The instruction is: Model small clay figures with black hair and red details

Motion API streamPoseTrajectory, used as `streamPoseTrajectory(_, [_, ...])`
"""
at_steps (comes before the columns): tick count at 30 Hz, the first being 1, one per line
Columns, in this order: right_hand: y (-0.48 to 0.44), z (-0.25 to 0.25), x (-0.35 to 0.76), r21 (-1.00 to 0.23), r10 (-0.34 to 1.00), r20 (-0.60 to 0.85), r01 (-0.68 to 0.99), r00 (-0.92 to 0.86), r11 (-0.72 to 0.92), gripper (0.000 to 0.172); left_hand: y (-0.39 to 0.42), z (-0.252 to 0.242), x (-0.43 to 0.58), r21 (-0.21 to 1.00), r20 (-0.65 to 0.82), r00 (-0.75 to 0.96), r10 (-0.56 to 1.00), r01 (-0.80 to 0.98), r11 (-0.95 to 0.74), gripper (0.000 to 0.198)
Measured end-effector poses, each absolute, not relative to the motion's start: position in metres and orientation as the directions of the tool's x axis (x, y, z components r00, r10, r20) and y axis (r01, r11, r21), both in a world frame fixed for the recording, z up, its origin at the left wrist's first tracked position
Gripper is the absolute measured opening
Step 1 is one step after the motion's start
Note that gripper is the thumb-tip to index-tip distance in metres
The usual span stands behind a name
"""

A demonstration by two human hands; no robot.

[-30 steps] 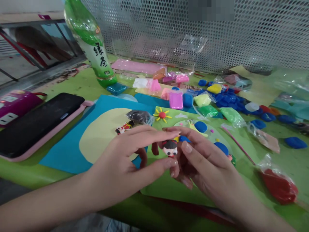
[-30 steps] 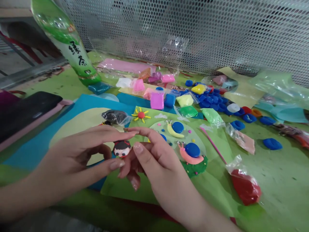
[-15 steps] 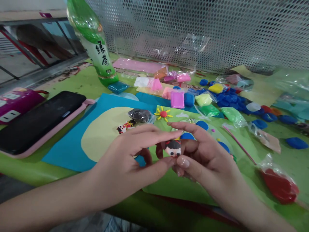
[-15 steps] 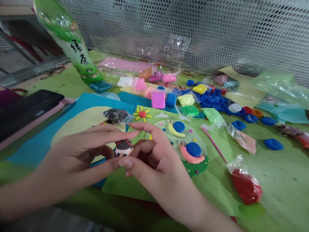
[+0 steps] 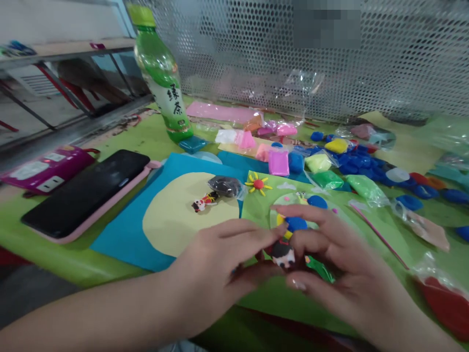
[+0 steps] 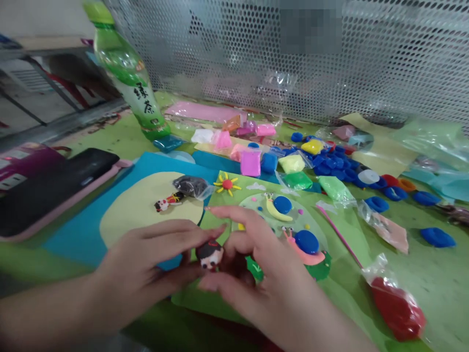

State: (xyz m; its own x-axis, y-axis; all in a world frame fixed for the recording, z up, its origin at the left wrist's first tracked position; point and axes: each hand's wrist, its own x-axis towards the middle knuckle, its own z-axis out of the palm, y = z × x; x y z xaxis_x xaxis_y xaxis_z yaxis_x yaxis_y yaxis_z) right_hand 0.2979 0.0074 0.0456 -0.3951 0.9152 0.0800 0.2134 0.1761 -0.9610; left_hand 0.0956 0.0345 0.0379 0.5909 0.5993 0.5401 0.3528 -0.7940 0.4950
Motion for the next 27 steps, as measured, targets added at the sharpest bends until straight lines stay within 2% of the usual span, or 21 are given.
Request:
streamPoseTrajectory(3, [0.007,0.041,0.298,-0.93,0.903,0.079,0.294,-0.422,0.219,0.062,0.031,0.03,0.097,0.322,0.67,0.562,0.486,0.369,-0.872,0.025])
streamPoseTrajectory(5, [0.007,0.039,0.297,-0.922,0.898,0.079,0.312,-0.434,0.232,0.063,0.029,0.026,0.097,0.282,0.696,0.559,0.452,0.366,-0.887,0.025])
streamPoseTrajectory(10, [0.008,0.037,0.295,-0.941,0.905,0.107,0.252,-0.413,0.226,0.059,0.029,0.026,0.096,0.28,0.7,0.552,0.453,0.372,-0.885,0.023])
streamPoseTrajectory(14, [0.007,0.042,0.295,-0.965,0.909,0.046,0.216,-0.414,0.147,0.063,0.029,0.033,0.096,0.3,0.672,0.569,0.474,0.376,-0.877,0.023])
streamPoseTrajectory(17, [0.007,0.048,0.296,-0.973,0.877,0.006,0.2,-0.48,0.116,0.065,0.029,0.039,0.097,0.264,0.655,0.575,0.49,0.433,-0.862,0.025])
streamPoseTrajectory(22, [0.005,0.056,0.298,-0.954,0.868,0.013,0.255,-0.497,0.16,0.054,0.028,0.045,0.096,0.228,0.625,0.608,0.489,0.457,-0.86,0.025])
streamPoseTrajectory(27, [0.001,0.057,0.297,-0.947,0.866,0.026,0.266,-0.499,0.182,0.061,0.026,0.05,0.094,0.271,0.547,0.654,0.523,0.452,-0.85,0.026])
